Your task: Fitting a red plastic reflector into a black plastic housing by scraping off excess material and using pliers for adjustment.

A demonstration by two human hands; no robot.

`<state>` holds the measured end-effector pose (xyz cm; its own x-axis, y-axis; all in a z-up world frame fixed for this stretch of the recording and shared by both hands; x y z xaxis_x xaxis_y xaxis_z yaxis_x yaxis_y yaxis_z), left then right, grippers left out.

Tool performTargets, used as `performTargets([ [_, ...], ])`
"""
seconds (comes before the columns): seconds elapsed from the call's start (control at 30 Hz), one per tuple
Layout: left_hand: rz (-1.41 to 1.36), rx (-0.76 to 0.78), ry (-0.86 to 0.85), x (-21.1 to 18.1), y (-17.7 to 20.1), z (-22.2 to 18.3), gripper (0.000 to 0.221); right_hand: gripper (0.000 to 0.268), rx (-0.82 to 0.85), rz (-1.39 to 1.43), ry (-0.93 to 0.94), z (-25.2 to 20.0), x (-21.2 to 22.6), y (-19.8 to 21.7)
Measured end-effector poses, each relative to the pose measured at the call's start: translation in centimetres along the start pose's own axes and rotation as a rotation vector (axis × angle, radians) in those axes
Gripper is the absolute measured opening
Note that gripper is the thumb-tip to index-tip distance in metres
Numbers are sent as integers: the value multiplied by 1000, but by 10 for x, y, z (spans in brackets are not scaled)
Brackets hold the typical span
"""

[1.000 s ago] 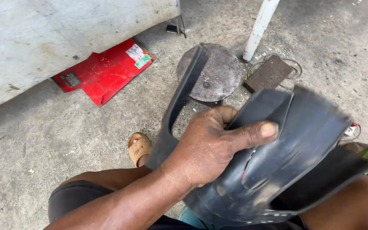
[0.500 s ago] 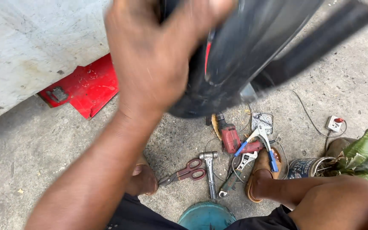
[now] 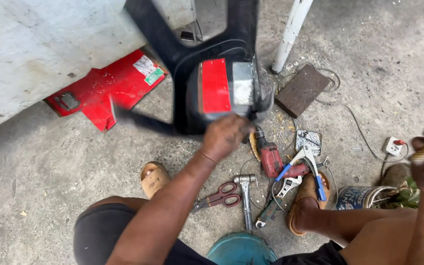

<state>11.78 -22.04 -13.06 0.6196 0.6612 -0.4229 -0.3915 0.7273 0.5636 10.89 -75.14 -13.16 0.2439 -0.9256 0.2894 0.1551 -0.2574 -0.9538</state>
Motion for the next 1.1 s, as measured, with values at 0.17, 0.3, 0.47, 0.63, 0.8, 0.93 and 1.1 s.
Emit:
performTargets([
  [0.17, 18, 199, -43, -55, -51, -22, 18, 48, -404, -993, 365, 28, -153, -172],
  [0.3, 194, 42, 0, -74, -60, -18, 29, 33, -506, -1191, 194, 28, -195, -177],
  [0.47, 234, 72, 18, -78, -68, -15, 34, 44, -563, -1405, 32, 41, -221, -169],
  [0.63, 243, 181, 110, -80, -70, -19, 39, 57, -549, -1611, 108, 63, -253, -173],
  [0.8, -239, 742, 450, -38, -17, 4, 68, 35, -463, -1645, 135, 67, -249, -131],
  [0.93, -583, 56, 1496, 64, 55, -24, 37, 37, -439, -1461, 252, 58, -232, -91],
  [1.1, -387, -526, 2069, 101, 9, -184, 110, 36, -513, -1380, 187, 44, -231, -103],
])
Point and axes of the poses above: each hand's wrist, its own z-axis towards the middle knuckle, its own y-axis out of the back of the hand, x = y × z, the point moved 4 cm from there along z, towards the middle knuckle, and after that the axes turned 3 degrees about y, right-handed, at the moved point
